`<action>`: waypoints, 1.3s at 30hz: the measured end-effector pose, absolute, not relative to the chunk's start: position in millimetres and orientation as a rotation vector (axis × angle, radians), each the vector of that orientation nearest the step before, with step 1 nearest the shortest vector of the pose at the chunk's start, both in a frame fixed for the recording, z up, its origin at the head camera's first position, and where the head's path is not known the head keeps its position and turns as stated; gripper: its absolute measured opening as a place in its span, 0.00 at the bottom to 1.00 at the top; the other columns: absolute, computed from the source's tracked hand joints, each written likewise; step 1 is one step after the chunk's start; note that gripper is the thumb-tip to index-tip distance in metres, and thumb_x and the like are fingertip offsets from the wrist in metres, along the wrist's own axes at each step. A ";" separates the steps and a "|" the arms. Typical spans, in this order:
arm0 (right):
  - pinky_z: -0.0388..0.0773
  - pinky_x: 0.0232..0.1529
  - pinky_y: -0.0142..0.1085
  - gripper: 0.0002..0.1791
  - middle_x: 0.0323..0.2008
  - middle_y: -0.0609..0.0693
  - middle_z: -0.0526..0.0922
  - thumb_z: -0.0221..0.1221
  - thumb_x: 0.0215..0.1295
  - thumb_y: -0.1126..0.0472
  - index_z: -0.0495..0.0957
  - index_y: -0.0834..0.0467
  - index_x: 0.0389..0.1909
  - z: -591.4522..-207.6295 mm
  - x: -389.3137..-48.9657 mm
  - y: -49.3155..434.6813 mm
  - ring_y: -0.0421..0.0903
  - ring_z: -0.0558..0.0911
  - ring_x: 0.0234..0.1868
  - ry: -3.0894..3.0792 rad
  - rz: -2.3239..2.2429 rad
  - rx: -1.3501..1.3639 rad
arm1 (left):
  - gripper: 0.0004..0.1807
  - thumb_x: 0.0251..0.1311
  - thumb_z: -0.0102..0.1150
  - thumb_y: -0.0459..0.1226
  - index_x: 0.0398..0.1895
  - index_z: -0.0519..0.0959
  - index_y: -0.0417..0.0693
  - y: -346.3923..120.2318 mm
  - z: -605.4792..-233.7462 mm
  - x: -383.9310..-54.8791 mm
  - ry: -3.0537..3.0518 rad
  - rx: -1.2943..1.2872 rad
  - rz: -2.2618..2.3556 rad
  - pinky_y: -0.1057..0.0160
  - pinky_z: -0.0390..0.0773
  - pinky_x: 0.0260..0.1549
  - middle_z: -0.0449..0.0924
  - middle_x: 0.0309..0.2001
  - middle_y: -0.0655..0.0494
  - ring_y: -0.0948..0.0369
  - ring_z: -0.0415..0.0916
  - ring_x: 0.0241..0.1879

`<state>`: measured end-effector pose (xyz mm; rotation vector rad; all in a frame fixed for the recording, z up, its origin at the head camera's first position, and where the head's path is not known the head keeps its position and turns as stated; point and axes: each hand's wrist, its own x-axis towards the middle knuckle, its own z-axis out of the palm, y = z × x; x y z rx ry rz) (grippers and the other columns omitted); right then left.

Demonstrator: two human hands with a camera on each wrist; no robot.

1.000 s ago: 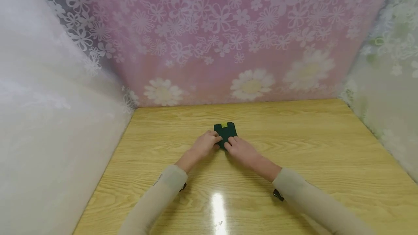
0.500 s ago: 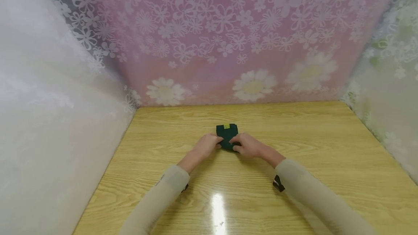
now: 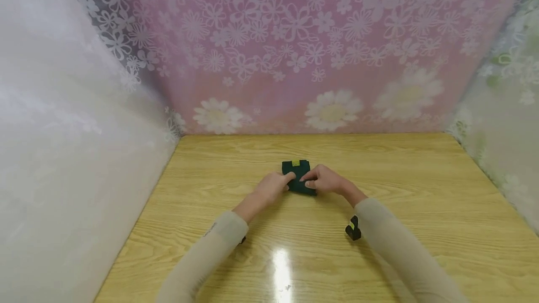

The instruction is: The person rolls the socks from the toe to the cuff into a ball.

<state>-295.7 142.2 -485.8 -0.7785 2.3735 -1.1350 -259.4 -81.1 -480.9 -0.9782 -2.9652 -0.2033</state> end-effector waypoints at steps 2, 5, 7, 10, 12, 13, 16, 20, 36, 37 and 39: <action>0.81 0.31 0.37 0.14 0.27 0.56 0.83 0.57 0.70 0.68 0.81 0.71 0.52 -485.2 -294.8 141.9 0.43 0.78 0.23 2.381 -1.182 -0.711 | 0.18 0.69 0.59 0.35 0.60 0.74 0.54 -80.7 -480.1 -259.5 -2.961 -1.004 -0.153 0.65 0.79 0.35 0.81 0.30 0.55 0.62 0.77 0.29; 0.84 0.33 0.41 0.11 0.36 0.59 0.84 0.60 0.68 0.69 0.79 0.71 0.48 -486.5 -290.9 141.1 0.48 0.82 0.29 2.373 -1.304 -0.601 | 0.20 0.69 0.58 0.33 0.62 0.75 0.55 -79.6 -478.4 -259.9 -2.992 -1.012 -0.119 0.66 0.79 0.35 0.81 0.30 0.56 0.64 0.75 0.28; 0.84 0.30 0.41 0.09 0.34 0.59 0.83 0.62 0.67 0.68 0.79 0.69 0.44 -488.7 -286.4 140.0 0.49 0.82 0.27 2.416 -1.351 -0.581 | 0.19 0.69 0.58 0.33 0.62 0.76 0.54 -78.9 -477.4 -260.5 -3.003 -1.021 -0.077 0.66 0.79 0.34 0.81 0.31 0.57 0.64 0.76 0.29; 0.81 0.26 0.36 0.06 0.33 0.55 0.82 0.64 0.65 0.68 0.81 0.65 0.41 -492.0 -277.3 137.2 0.46 0.81 0.26 2.582 -1.309 -0.671 | 0.16 0.70 0.57 0.33 0.59 0.77 0.53 -78.2 -476.4 -261.9 -3.001 -1.039 -0.005 0.66 0.78 0.31 0.80 0.31 0.56 0.62 0.77 0.29; 0.81 0.28 0.35 0.04 0.33 0.53 0.82 0.65 0.63 0.69 0.84 0.63 0.38 -492.3 -270.3 134.0 0.44 0.81 0.28 2.750 -1.166 -0.827 | 0.14 0.71 0.56 0.33 0.57 0.77 0.54 -77.8 -476.3 -262.5 -2.985 -1.052 0.040 0.66 0.78 0.30 0.80 0.31 0.55 0.61 0.79 0.30; 0.81 0.29 0.35 0.03 0.33 0.52 0.82 0.65 0.63 0.70 0.85 0.63 0.37 -492.1 -266.9 131.9 0.44 0.81 0.29 2.830 -1.068 -0.912 | 0.14 0.71 0.56 0.34 0.57 0.77 0.54 -78.0 -476.5 -262.6 -2.984 -1.050 0.045 0.66 0.79 0.30 0.81 0.32 0.54 0.60 0.79 0.31; 0.81 0.32 0.36 0.02 0.30 0.52 0.80 0.65 0.61 0.71 0.85 0.62 0.34 -490.0 -255.5 125.0 0.46 0.80 0.31 3.053 -0.618 -1.165 | 0.16 0.71 0.56 0.35 0.60 0.77 0.55 -78.9 -477.0 -262.2 -2.986 -1.047 0.026 0.65 0.80 0.32 0.82 0.34 0.53 0.59 0.81 0.33; 0.83 0.33 0.39 0.09 0.33 0.56 0.80 0.65 0.63 0.65 0.85 0.66 0.41 -489.7 -240.1 118.4 0.50 0.83 0.33 3.155 -0.036 -1.299 | 0.19 0.70 0.57 0.35 0.63 0.77 0.54 -81.0 -478.7 -262.2 -2.978 -1.052 -0.033 0.65 0.81 0.36 0.83 0.36 0.52 0.59 0.81 0.36; 0.82 0.48 0.42 0.18 0.47 0.64 0.79 0.63 0.65 0.70 0.77 0.72 0.54 -503.0 -250.1 120.4 0.55 0.82 0.47 3.098 0.380 -1.427 | 0.13 0.71 0.55 0.38 0.56 0.79 0.51 -85.1 -479.1 -265.5 -2.965 -1.085 -0.114 0.62 0.82 0.41 0.85 0.37 0.52 0.57 0.83 0.40; 0.82 0.48 0.43 0.17 0.46 0.64 0.79 0.62 0.66 0.69 0.77 0.73 0.53 -502.5 -252.6 121.7 0.55 0.82 0.46 3.085 0.298 -1.436 | 0.13 0.71 0.55 0.38 0.55 0.79 0.51 -85.0 -479.1 -265.4 -2.962 -1.082 -0.109 0.62 0.82 0.40 0.85 0.36 0.52 0.57 0.83 0.39; 0.81 0.47 0.44 0.14 0.43 0.62 0.79 0.60 0.68 0.68 0.77 0.72 0.50 -500.5 -258.1 124.3 0.54 0.82 0.43 3.036 0.147 -1.441 | 0.13 0.72 0.55 0.39 0.56 0.79 0.51 -84.5 -479.5 -265.2 -2.960 -1.067 -0.101 0.63 0.82 0.38 0.84 0.36 0.53 0.57 0.83 0.37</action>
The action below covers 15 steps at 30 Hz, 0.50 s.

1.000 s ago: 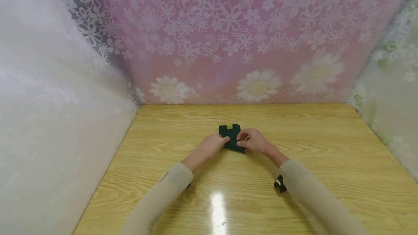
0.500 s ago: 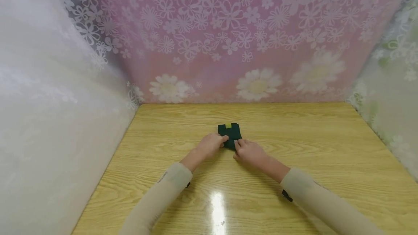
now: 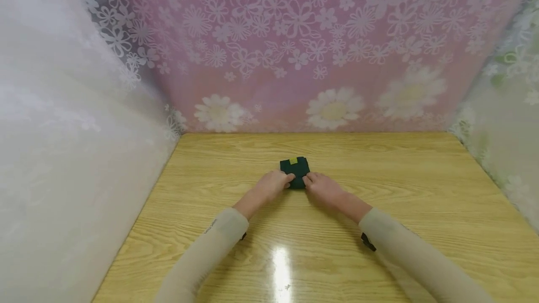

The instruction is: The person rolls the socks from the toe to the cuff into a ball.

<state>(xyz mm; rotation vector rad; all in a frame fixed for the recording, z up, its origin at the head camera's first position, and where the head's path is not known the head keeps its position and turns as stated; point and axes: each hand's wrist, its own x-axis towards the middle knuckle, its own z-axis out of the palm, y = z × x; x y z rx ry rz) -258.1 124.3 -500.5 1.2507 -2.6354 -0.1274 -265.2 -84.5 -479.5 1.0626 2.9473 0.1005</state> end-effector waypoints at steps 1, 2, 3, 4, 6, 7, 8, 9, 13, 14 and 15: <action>0.81 0.46 0.44 0.12 0.41 0.61 0.78 0.59 0.69 0.68 0.77 0.71 0.49 -498.4 -259.9 125.5 0.54 0.81 0.41 -2.671 -0.064 1.267 | 0.13 0.72 0.55 0.39 0.56 0.79 0.51 -84.2 -480.0 -265.4 2.956 1.060 0.093 0.63 0.82 0.38 0.84 0.35 0.53 0.58 0.83 0.37; 0.81 0.44 0.43 0.10 0.39 0.59 0.78 0.57 0.70 0.67 0.77 0.69 0.48 -496.1 -261.4 126.3 0.52 0.81 0.39 -2.706 -0.007 1.282 | 0.14 0.72 0.55 0.39 0.58 0.79 0.52 -83.9 -480.9 -266.0 2.964 1.056 0.084 0.63 0.82 0.38 0.84 0.35 0.53 0.58 0.82 0.36; 0.81 0.41 0.42 0.09 0.37 0.58 0.77 0.56 0.71 0.67 0.77 0.68 0.46 -493.3 -262.5 126.6 0.51 0.80 0.37 -2.738 0.051 1.294 | 0.15 0.72 0.55 0.39 0.59 0.79 0.52 -83.7 -481.6 -266.3 2.974 1.052 0.075 0.64 0.82 0.38 0.84 0.36 0.53 0.59 0.82 0.36; 0.81 0.39 0.42 0.07 0.34 0.56 0.76 0.56 0.71 0.67 0.77 0.67 0.45 -490.9 -263.6 126.4 0.49 0.79 0.34 -2.763 0.105 1.306 | 0.16 0.72 0.55 0.40 0.60 0.79 0.53 -83.6 -482.2 -266.4 2.985 1.045 0.067 0.64 0.82 0.38 0.84 0.36 0.53 0.59 0.82 0.37; 0.80 0.37 0.40 0.06 0.33 0.54 0.75 0.54 0.73 0.67 0.77 0.64 0.44 -486.8 -265.2 125.7 0.47 0.77 0.33 -2.843 0.180 1.303 | 0.17 0.72 0.55 0.40 0.61 0.79 0.53 -83.8 -483.5 -267.0 2.997 1.031 0.073 0.64 0.82 0.38 0.85 0.39 0.53 0.59 0.82 0.38; 0.79 0.36 0.40 0.05 0.32 0.53 0.75 0.53 0.73 0.67 0.77 0.64 0.42 -485.1 -265.9 125.2 0.47 0.77 0.32 -2.870 0.232 1.297 | 0.17 0.72 0.55 0.40 0.61 0.79 0.53 -84.2 -484.1 -267.2 3.002 1.026 0.076 0.64 0.82 0.39 0.84 0.41 0.53 0.59 0.82 0.40; 0.79 0.36 0.40 0.05 0.31 0.52 0.75 0.53 0.73 0.67 0.77 0.63 0.42 -484.2 -266.8 124.9 0.46 0.76 0.32 -2.889 0.269 1.289 | 0.18 0.72 0.55 0.40 0.62 0.79 0.53 -84.6 -484.5 -267.3 3.005 1.021 0.086 0.64 0.82 0.40 0.84 0.43 0.53 0.59 0.82 0.42; 0.78 0.35 0.40 0.05 0.30 0.52 0.75 0.53 0.73 0.67 0.78 0.63 0.41 -483.2 -267.6 124.6 0.46 0.76 0.31 -2.904 0.317 1.286 | 0.18 0.72 0.55 0.40 0.62 0.79 0.53 -85.2 -484.5 -267.1 3.007 1.016 0.094 0.64 0.82 0.41 0.83 0.46 0.53 0.59 0.81 0.45; 0.73 0.32 0.39 0.07 0.23 0.50 0.73 0.51 0.74 0.68 0.77 0.62 0.37 -482.6 -272.0 124.9 0.42 0.71 0.25 -2.970 0.495 1.275 | 0.17 0.72 0.54 0.40 0.61 0.80 0.55 -86.3 -484.8 -266.9 3.012 1.006 0.102 0.66 0.81 0.41 0.77 0.51 0.53 0.58 0.76 0.50; 0.74 0.32 0.38 0.08 0.23 0.49 0.72 0.51 0.75 0.67 0.78 0.64 0.39 -483.3 -273.3 125.6 0.40 0.70 0.24 -2.990 0.544 1.266 | 0.17 0.72 0.54 0.40 0.61 0.80 0.55 -86.1 -484.3 -266.7 3.015 1.003 0.100 0.66 0.81 0.41 0.77 0.50 0.53 0.58 0.75 0.50; 0.73 0.32 0.37 0.09 0.20 0.48 0.70 0.50 0.75 0.67 0.78 0.65 0.40 -484.2 -274.7 126.3 0.39 0.68 0.21 -3.020 0.619 1.253 | 0.16 0.72 0.54 0.39 0.60 0.80 0.54 -85.6 -483.7 -266.5 3.016 1.001 0.095 0.66 0.80 0.41 0.77 0.49 0.53 0.59 0.76 0.49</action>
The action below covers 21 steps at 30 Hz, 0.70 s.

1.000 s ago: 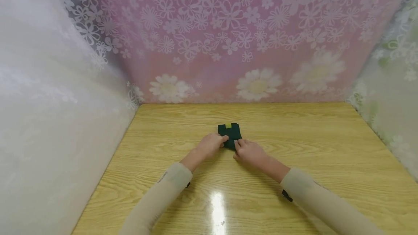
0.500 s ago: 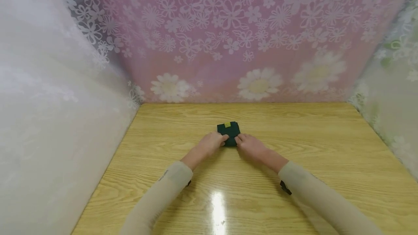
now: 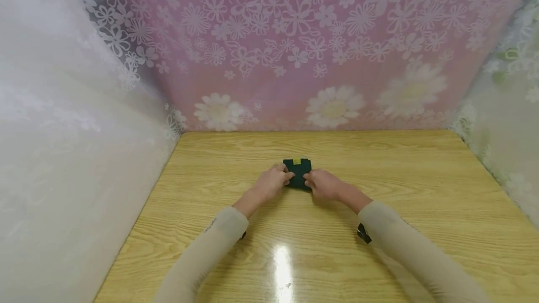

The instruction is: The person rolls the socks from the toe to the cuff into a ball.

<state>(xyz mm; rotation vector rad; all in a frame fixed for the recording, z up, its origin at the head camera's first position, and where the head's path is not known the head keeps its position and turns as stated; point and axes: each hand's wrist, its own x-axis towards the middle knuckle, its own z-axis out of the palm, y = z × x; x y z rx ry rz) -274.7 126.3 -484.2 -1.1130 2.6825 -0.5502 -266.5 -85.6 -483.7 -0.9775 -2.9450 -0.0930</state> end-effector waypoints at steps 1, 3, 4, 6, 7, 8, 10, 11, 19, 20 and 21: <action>0.73 0.32 0.36 0.11 0.18 0.48 0.69 0.49 0.76 0.67 0.79 0.68 0.44 -484.7 -276.0 127.1 0.38 0.66 0.19 2.654 -0.598 -1.080 | 0.16 0.72 0.55 0.39 0.59 0.81 0.54 -85.1 -482.8 -266.5 -2.945 -0.976 -0.090 0.66 0.81 0.41 0.77 0.47 0.53 0.59 0.77 0.48; 0.72 0.30 0.34 0.16 0.14 0.46 0.68 0.47 0.77 0.66 0.78 0.73 0.52 -485.7 -278.4 129.1 0.37 0.61 0.14 2.606 -0.699 -1.001 | 0.14 0.71 0.56 0.38 0.56 0.82 0.52 -83.6 -479.9 -266.2 -2.950 -0.977 -0.082 0.66 0.81 0.41 0.79 0.44 0.54 0.59 0.79 0.45; 0.71 0.28 0.34 0.18 0.13 0.45 0.67 0.47 0.77 0.66 0.76 0.75 0.56 -486.1 -279.5 130.1 0.37 0.59 0.13 2.586 -0.754 -0.967 | 0.13 0.71 0.56 0.37 0.55 0.82 0.51 -82.6 -478.6 -265.9 -2.950 -0.985 -0.071 0.66 0.81 0.41 0.80 0.43 0.53 0.59 0.80 0.44; 0.66 0.23 0.32 0.19 0.09 0.45 0.64 0.47 0.77 0.66 0.74 0.77 0.58 -486.8 -281.1 131.9 0.38 0.54 0.10 2.558 -0.852 -0.911 | 0.12 0.71 0.56 0.34 0.54 0.81 0.49 -81.2 -476.8 -264.8 -2.958 -1.007 -0.031 0.65 0.82 0.41 0.82 0.42 0.52 0.59 0.81 0.43; 0.63 0.20 0.32 0.20 0.08 0.45 0.63 0.48 0.76 0.66 0.74 0.77 0.58 -486.9 -281.7 132.7 0.38 0.53 0.09 2.552 -0.885 -0.897 | 0.12 0.71 0.55 0.33 0.54 0.80 0.48 -80.9 -476.5 -264.0 -2.967 -1.019 -0.012 0.65 0.82 0.41 0.83 0.42 0.52 0.59 0.82 0.43; 0.61 0.18 0.32 0.18 0.07 0.44 0.63 0.48 0.76 0.66 0.78 0.77 0.53 -487.1 -282.3 133.0 0.38 0.52 0.09 2.547 -0.914 -0.880 | 0.11 0.72 0.54 0.33 0.54 0.79 0.47 -80.8 -476.3 -263.0 -2.979 -1.030 0.007 0.65 0.82 0.40 0.83 0.42 0.52 0.58 0.83 0.43; 0.58 0.17 0.31 0.17 0.07 0.44 0.63 0.50 0.75 0.65 0.83 0.75 0.41 -487.5 -283.4 133.2 0.38 0.52 0.09 2.538 -0.964 -0.865 | 0.11 0.73 0.52 0.32 0.54 0.78 0.46 -81.5 -477.3 -261.1 -3.005 -1.046 0.027 0.65 0.82 0.39 0.84 0.42 0.51 0.58 0.83 0.42; 0.59 0.17 0.31 0.17 0.06 0.44 0.64 0.50 0.75 0.65 0.85 0.73 0.37 -488.0 -283.7 133.1 0.38 0.54 0.08 2.534 -0.989 -0.850 | 0.11 0.73 0.52 0.33 0.55 0.77 0.46 -82.0 -477.6 -260.5 -3.015 -1.049 0.032 0.64 0.82 0.39 0.84 0.43 0.51 0.58 0.84 0.42; 0.81 0.24 0.38 0.19 0.08 0.46 0.68 0.55 0.73 0.61 0.84 0.67 0.24 -491.9 -277.5 129.3 0.47 0.80 0.14 2.520 -1.150 -0.654 | 0.12 0.69 0.58 0.41 0.51 0.79 0.46 -82.5 -475.5 -265.4 -3.035 -1.085 0.042 0.63 0.81 0.45 0.85 0.44 0.51 0.57 0.83 0.47; 0.80 0.25 0.37 0.19 0.09 0.47 0.68 0.55 0.73 0.60 0.83 0.66 0.23 -492.1 -275.0 128.5 0.46 0.79 0.15 2.563 -1.120 -0.659 | 0.12 0.69 0.58 0.41 0.51 0.80 0.46 -82.3 -475.5 -265.9 -3.042 -1.083 0.048 0.63 0.81 0.45 0.85 0.45 0.51 0.57 0.83 0.47; 0.79 0.26 0.36 0.17 0.12 0.48 0.71 0.56 0.73 0.60 0.83 0.67 0.27 -491.7 -271.6 127.7 0.45 0.78 0.16 2.622 -1.079 -0.684 | 0.12 0.69 0.58 0.42 0.51 0.80 0.47 -82.4 -475.5 -266.1 -3.044 -1.083 0.054 0.63 0.82 0.46 0.85 0.45 0.51 0.57 0.83 0.47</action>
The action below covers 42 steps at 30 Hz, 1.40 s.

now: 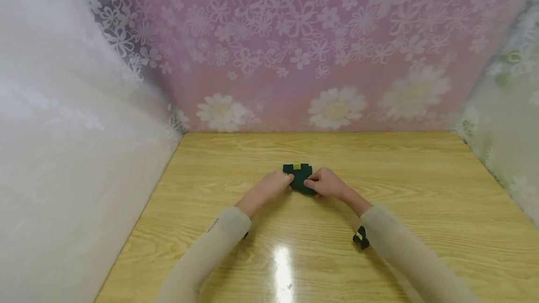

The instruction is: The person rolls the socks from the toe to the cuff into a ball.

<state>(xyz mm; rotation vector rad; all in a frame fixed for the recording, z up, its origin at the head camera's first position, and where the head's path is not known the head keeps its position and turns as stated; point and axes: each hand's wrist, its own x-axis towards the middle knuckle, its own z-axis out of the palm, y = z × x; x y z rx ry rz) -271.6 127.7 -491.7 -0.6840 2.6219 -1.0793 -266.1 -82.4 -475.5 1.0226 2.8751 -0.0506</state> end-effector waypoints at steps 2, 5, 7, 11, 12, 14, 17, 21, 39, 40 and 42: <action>0.77 0.28 0.35 0.13 0.21 0.51 0.76 0.60 0.71 0.59 0.85 0.66 0.37 -491.3 -262.9 126.7 0.43 0.76 0.21 2.802 -0.906 -0.800 | 0.12 0.70 0.57 0.42 0.51 0.79 0.48 -81.7 -476.8 -266.4 2.874 1.025 -0.061 0.62 0.82 0.45 0.85 0.45 0.52 0.57 0.83 0.47; 0.77 0.32 0.37 0.13 0.33 0.54 0.77 0.66 0.65 0.58 0.84 0.63 0.46 -487.1 -248.6 122.9 0.45 0.74 0.29 3.082 -0.462 -1.116 | 0.12 0.70 0.57 0.43 0.50 0.80 0.49 -81.5 -479.3 -266.6 2.893 1.038 -0.063 0.62 0.82 0.44 0.85 0.44 0.53 0.58 0.83 0.46; 0.80 0.37 0.38 0.17 0.38 0.56 0.77 0.68 0.62 0.58 0.83 0.63 0.48 -485.2 -241.1 119.0 0.48 0.76 0.35 3.185 -0.122 -1.328 | 0.11 0.70 0.55 0.43 0.50 0.80 0.50 -81.7 -481.0 -266.9 2.907 1.047 -0.070 0.64 0.82 0.42 0.83 0.42 0.54 0.58 0.82 0.45; 0.82 0.47 0.40 0.17 0.43 0.60 0.78 0.67 0.63 0.64 0.80 0.67 0.51 -485.5 -236.2 111.9 0.53 0.79 0.43 3.175 0.270 -1.490 | 0.12 0.72 0.52 0.43 0.50 0.80 0.51 -82.8 -483.2 -268.0 2.931 1.070 -0.110 0.66 0.80 0.42 0.79 0.43 0.54 0.59 0.78 0.45; 0.81 0.49 0.40 0.17 0.44 0.61 0.79 0.65 0.64 0.67 0.80 0.68 0.52 -485.8 -236.5 111.1 0.54 0.80 0.44 3.159 0.285 -1.473 | 0.12 0.72 0.51 0.44 0.50 0.80 0.51 -83.1 -483.5 -268.3 2.934 1.070 -0.124 0.65 0.79 0.42 0.78 0.45 0.54 0.58 0.76 0.45; 0.81 0.51 0.41 0.18 0.46 0.62 0.79 0.63 0.65 0.69 0.78 0.70 0.55 -487.4 -239.9 110.7 0.55 0.79 0.47 3.127 0.197 -1.391 | 0.12 0.73 0.50 0.45 0.50 0.79 0.52 -83.7 -483.7 -269.0 2.945 1.067 -0.158 0.64 0.77 0.41 0.75 0.47 0.53 0.57 0.72 0.46; 0.80 0.52 0.45 0.18 0.48 0.63 0.79 0.62 0.67 0.69 0.77 0.71 0.56 -488.0 -248.2 112.3 0.57 0.79 0.50 3.065 -0.108 -1.276 | 0.13 0.74 0.50 0.45 0.51 0.79 0.53 -83.5 -483.0 -270.5 2.965 1.037 -0.183 0.62 0.77 0.41 0.72 0.49 0.52 0.56 0.69 0.47; 0.79 0.53 0.49 0.18 0.50 0.65 0.80 0.58 0.70 0.68 0.77 0.72 0.57 -486.8 -261.4 116.6 0.60 0.79 0.52 2.940 -0.482 -1.162 | 0.14 0.72 0.52 0.45 0.54 0.80 0.51 -81.6 -481.4 -272.8 2.990 0.985 -0.085 0.62 0.80 0.45 0.77 0.49 0.51 0.56 0.74 0.50; 0.64 0.23 0.32 0.18 0.15 0.51 0.71 0.47 0.76 0.68 0.76 0.75 0.56 -487.6 -299.8 116.1 0.38 0.58 0.12 2.687 -0.893 -0.817 | 0.15 0.70 0.57 0.43 0.56 0.81 0.52 -67.9 -476.3 -285.5 3.014 0.881 -0.142 0.64 0.80 0.46 0.77 0.54 0.53 0.56 0.72 0.54; 0.64 0.23 0.33 0.18 0.16 0.52 0.70 0.47 0.76 0.68 0.76 0.74 0.56 -486.3 -298.5 114.9 0.40 0.58 0.12 2.685 -0.919 -0.784 | 0.15 0.71 0.56 0.43 0.57 0.81 0.52 -68.4 -475.1 -285.5 3.008 0.890 -0.167 0.64 0.80 0.46 0.77 0.54 0.53 0.56 0.72 0.54; 0.66 0.24 0.35 0.17 0.20 0.53 0.73 0.47 0.76 0.67 0.78 0.73 0.54 -484.8 -294.5 112.2 0.42 0.63 0.14 2.722 -0.928 -0.751 | 0.16 0.72 0.54 0.43 0.58 0.80 0.52 -70.2 -473.7 -284.9 2.993 0.913 -0.209 0.64 0.80 0.46 0.77 0.55 0.53 0.56 0.72 0.55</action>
